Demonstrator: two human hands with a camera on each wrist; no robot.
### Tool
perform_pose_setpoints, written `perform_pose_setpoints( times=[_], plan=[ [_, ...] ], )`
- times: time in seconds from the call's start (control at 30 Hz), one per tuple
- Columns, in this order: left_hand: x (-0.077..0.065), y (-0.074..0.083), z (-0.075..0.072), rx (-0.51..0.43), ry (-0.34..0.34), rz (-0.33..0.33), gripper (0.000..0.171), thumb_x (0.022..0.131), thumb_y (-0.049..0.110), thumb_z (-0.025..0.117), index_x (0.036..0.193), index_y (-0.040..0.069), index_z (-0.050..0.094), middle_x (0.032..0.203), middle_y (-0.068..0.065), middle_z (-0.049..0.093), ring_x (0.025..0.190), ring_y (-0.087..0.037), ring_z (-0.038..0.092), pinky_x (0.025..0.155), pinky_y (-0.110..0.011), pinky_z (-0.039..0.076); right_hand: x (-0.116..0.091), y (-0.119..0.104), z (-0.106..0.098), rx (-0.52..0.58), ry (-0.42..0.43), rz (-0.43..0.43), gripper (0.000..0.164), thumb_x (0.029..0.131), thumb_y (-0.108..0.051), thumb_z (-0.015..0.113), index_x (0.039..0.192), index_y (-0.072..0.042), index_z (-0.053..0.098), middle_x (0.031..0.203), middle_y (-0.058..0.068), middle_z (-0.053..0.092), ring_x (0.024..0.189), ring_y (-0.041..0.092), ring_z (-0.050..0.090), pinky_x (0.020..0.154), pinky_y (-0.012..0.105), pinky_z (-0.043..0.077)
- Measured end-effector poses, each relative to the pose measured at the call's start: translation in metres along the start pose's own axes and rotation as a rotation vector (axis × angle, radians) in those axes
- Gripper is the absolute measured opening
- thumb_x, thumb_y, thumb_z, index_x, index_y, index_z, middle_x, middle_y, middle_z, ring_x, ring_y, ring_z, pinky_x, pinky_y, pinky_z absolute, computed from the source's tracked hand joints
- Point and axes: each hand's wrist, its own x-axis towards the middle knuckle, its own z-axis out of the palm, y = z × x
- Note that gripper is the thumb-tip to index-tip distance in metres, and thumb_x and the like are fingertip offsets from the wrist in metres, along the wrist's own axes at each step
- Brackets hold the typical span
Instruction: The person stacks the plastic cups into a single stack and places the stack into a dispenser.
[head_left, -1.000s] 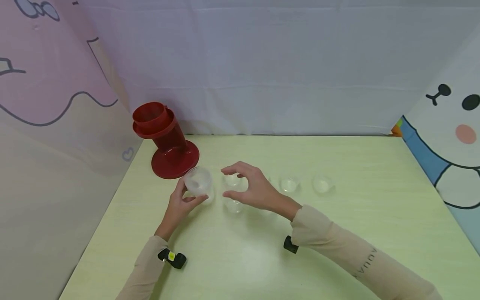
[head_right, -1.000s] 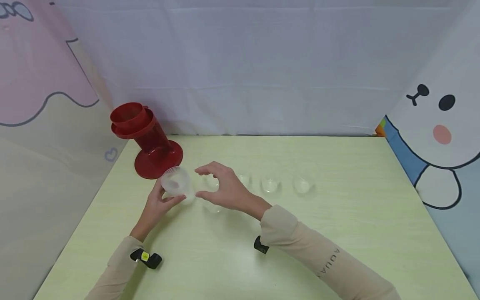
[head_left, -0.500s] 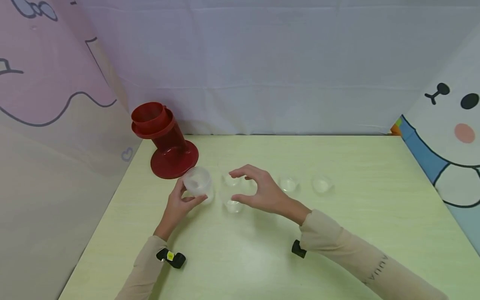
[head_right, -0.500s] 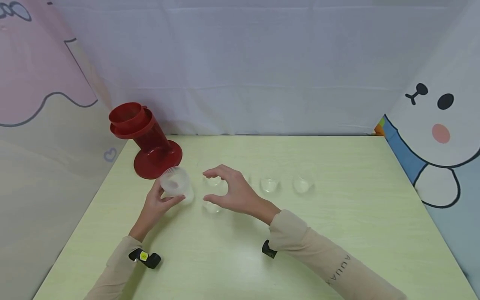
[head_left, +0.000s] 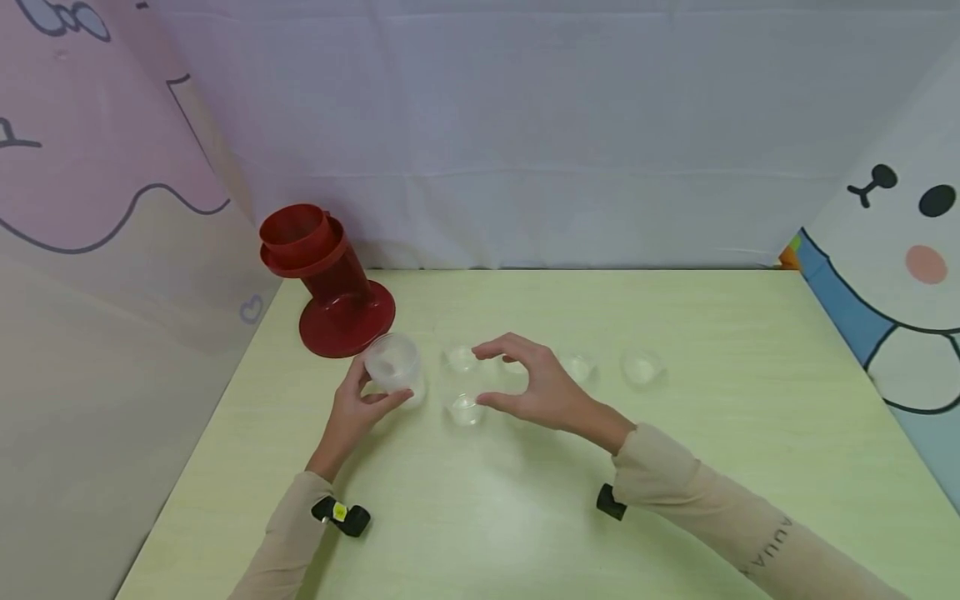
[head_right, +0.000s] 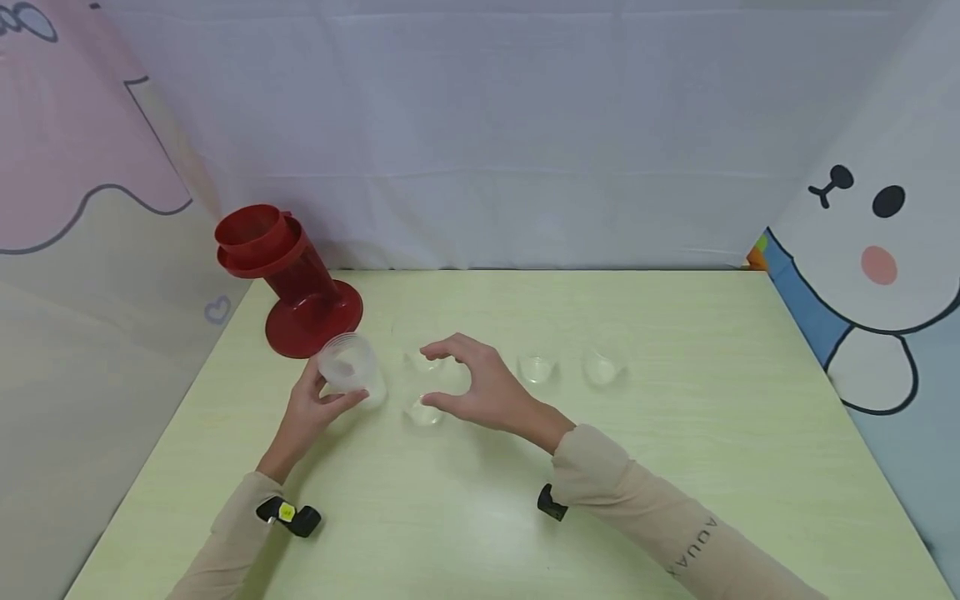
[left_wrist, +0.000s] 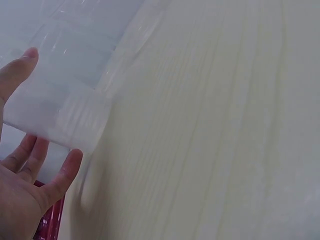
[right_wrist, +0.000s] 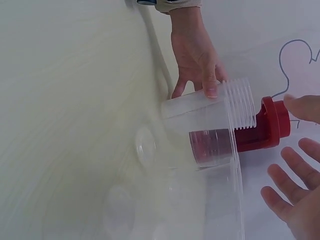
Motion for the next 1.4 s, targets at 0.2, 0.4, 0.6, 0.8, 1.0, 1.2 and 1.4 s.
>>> perform_pose_setpoints(
  times=[0.2, 0.4, 0.6, 0.8, 1.0, 1.2, 1.4],
  plan=[
    [-0.001, 0.001, 0.001, -0.002, 0.008, -0.003, 0.083, 0.08, 0.028, 0.077, 0.146, 0.022, 0.027, 0.143, -0.005, 0.038, 0.128, -0.027, 0.04, 0.09, -0.038, 0.05, -0.004, -0.002, -0.003, -0.019, 0.014, 0.009, 0.048, 0.075, -0.011, 0.081, 0.118, -0.01, 0.061, 0.116, -0.001, 0.061, 0.11, 0.015, 0.056, 0.096, 0.034, 0.043],
    [0.004, -0.014, 0.002, -0.023, 0.022, -0.004, 0.085, 0.078, 0.029, 0.079, 0.145, 0.027, 0.028, 0.144, -0.002, 0.037, 0.129, -0.025, 0.039, 0.091, -0.04, 0.05, -0.009, 0.009, -0.004, -0.014, 0.045, -0.019, 0.047, 0.075, -0.015, 0.081, 0.118, -0.013, 0.062, 0.117, -0.002, 0.061, 0.11, 0.019, 0.057, 0.095, 0.037, 0.044],
    [0.003, -0.016, 0.003, -0.013, 0.042, 0.03, 0.084, 0.076, 0.036, 0.079, 0.144, 0.032, 0.029, 0.142, 0.001, 0.039, 0.127, -0.024, 0.04, 0.088, -0.037, 0.051, -0.014, 0.014, -0.007, -0.033, 0.036, -0.027, 0.047, 0.075, -0.016, 0.081, 0.118, -0.018, 0.061, 0.117, -0.009, 0.06, 0.111, 0.011, 0.054, 0.095, 0.035, 0.043],
    [0.004, -0.017, 0.003, -0.013, 0.048, 0.031, 0.082, 0.075, 0.039, 0.079, 0.142, 0.034, 0.032, 0.139, 0.005, 0.041, 0.125, -0.02, 0.042, 0.085, -0.03, 0.052, -0.019, 0.016, -0.011, -0.04, 0.02, 0.001, 0.048, 0.075, -0.018, 0.081, 0.118, -0.018, 0.061, 0.119, -0.008, 0.059, 0.113, 0.011, 0.053, 0.098, 0.038, 0.042],
    [0.004, -0.019, 0.003, -0.008, 0.047, 0.029, 0.083, 0.075, 0.041, 0.079, 0.142, 0.033, 0.031, 0.14, 0.005, 0.041, 0.126, -0.021, 0.042, 0.086, -0.032, 0.052, -0.022, 0.007, -0.013, -0.047, 0.03, 0.023, 0.048, 0.073, -0.008, 0.081, 0.117, -0.01, 0.061, 0.117, 0.001, 0.061, 0.112, 0.019, 0.054, 0.098, 0.042, 0.042],
    [0.003, -0.018, 0.004, -0.016, 0.047, 0.04, 0.084, 0.075, 0.038, 0.08, 0.143, 0.031, 0.031, 0.14, 0.002, 0.041, 0.125, -0.022, 0.042, 0.084, -0.03, 0.053, -0.025, -0.016, -0.019, -0.064, 0.035, 0.02, 0.046, 0.072, -0.001, 0.08, 0.114, -0.002, 0.061, 0.114, 0.009, 0.062, 0.11, 0.027, 0.056, 0.097, 0.042, 0.043],
    [0.004, -0.018, 0.004, -0.016, 0.048, 0.051, 0.083, 0.075, 0.035, 0.08, 0.142, 0.031, 0.032, 0.139, 0.002, 0.042, 0.125, -0.022, 0.043, 0.083, -0.027, 0.053, -0.029, -0.014, -0.019, -0.086, 0.059, 0.006, 0.047, 0.07, -0.001, 0.081, 0.113, -0.001, 0.062, 0.113, 0.013, 0.062, 0.109, 0.028, 0.055, 0.096, 0.046, 0.044]
  ],
)
